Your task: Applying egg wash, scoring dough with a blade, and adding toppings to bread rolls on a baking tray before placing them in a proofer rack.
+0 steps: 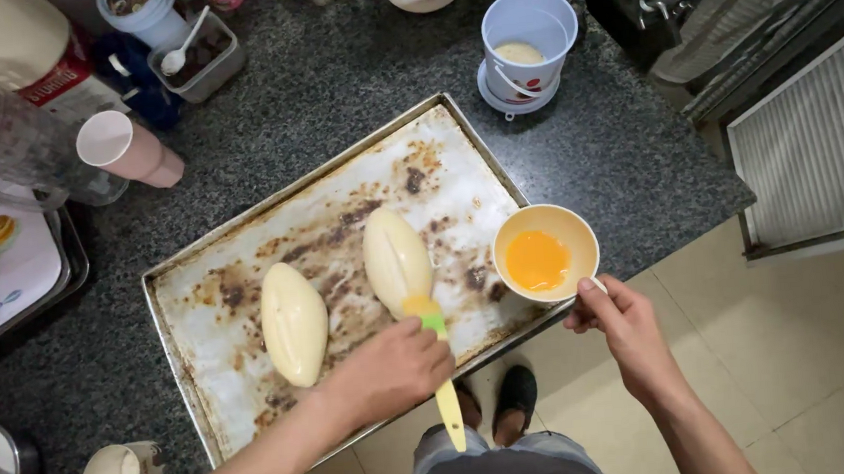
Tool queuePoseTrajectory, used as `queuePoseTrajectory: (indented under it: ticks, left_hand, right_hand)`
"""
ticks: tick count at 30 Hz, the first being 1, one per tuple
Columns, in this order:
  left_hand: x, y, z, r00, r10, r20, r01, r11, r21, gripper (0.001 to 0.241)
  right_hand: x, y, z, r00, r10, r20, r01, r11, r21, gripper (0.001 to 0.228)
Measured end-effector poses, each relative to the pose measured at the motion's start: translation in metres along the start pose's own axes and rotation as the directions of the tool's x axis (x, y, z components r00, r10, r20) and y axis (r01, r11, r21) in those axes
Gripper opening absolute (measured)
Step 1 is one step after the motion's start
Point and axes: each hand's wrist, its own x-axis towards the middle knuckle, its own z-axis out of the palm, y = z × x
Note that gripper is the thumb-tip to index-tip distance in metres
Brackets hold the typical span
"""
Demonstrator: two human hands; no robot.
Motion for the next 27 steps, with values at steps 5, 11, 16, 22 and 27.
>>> queuePoseTrajectory:
  ticks: [5,11,16,22,27]
  left_hand:
    - [0.017,-0.056,-0.015,0.867,-0.431,-0.252,0.358,0.889,-0.286,0.021]
    - [0.033,-0.064,0.005,0.885,-0.453,-0.108,0.455,0.891,-0.007,0.014]
    - [0.0,0.02,0.038,0.994,-0.019,0.107,-0.005,0.976,0.218,0.012]
    - [0.002,0.005,-0.043,0.896,-0.41,-0.173,0.371,0.903,-0.216,0.03]
    - [0.019,-0.002,-0.093,0.491,-0.748,-0.447,0.265,0.617,-0.741,0.013]
  right_hand:
    - [0.003,0.005,-0.003,0.999,-0.031,0.008,0.031,0.999,0.006,0.03]
    - [0.0,0.005,-0.002,0.999,-0.045,0.031,0.046,0.999,-0.017,0.029]
    - [0.001,0.013,-0.003,0.997,-0.042,0.061,0.043,0.999,-0.017,0.027]
    - [0.003,0.019,0.004,0.989,-0.058,0.135,0.065,0.997,-0.044,0.028]
    - [-0.003,0.008,0.019,0.978,-0.132,0.16,0.146,0.986,-0.076,0.028]
